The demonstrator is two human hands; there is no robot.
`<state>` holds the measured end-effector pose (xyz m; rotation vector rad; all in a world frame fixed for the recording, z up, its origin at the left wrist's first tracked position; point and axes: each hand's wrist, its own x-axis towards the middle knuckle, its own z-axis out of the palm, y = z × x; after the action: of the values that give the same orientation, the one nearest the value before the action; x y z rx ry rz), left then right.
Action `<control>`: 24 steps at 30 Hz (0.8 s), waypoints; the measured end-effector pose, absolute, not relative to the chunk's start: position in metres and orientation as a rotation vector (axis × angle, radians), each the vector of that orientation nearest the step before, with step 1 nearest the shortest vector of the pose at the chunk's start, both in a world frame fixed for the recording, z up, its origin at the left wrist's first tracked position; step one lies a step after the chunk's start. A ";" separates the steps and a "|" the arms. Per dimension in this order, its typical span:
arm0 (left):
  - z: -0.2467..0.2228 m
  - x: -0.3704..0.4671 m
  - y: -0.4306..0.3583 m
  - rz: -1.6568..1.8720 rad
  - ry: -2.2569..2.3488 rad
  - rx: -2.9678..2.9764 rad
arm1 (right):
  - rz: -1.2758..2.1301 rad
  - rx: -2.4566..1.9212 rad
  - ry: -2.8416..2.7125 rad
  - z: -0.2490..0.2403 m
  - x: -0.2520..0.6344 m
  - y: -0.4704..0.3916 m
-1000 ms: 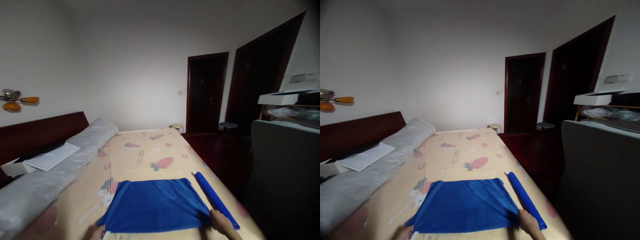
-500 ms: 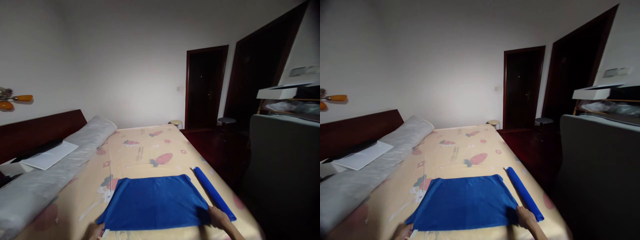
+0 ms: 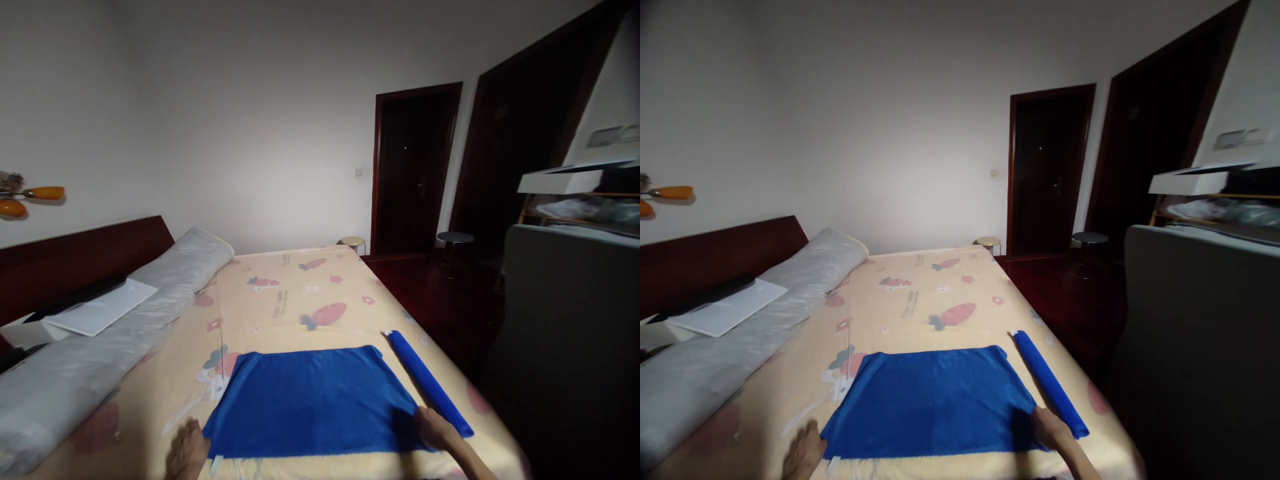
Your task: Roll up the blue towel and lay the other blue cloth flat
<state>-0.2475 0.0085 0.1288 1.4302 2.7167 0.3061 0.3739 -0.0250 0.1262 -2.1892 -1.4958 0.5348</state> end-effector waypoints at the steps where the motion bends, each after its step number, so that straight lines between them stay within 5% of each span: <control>1: 0.136 -0.239 0.011 0.265 2.727 1.559 | 0.523 -2.200 -1.600 0.130 0.373 -0.022; 9: 0.157 -0.100 0.029 0.007 2.101 2.257 | 0.474 -2.082 -2.057 0.138 0.300 -0.001; 17: 0.070 0.029 0.007 0.176 1.799 2.180 | 0.635 -1.815 -2.209 0.108 0.171 -0.007; 24: 0.048 0.003 0.003 0.105 1.820 2.284 | 0.644 -1.751 -2.171 0.067 0.186 -0.013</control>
<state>0.0025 0.0027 0.0480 2.2841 1.8205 0.1052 0.1856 -0.0133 0.0670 -1.7507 -2.1705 0.6441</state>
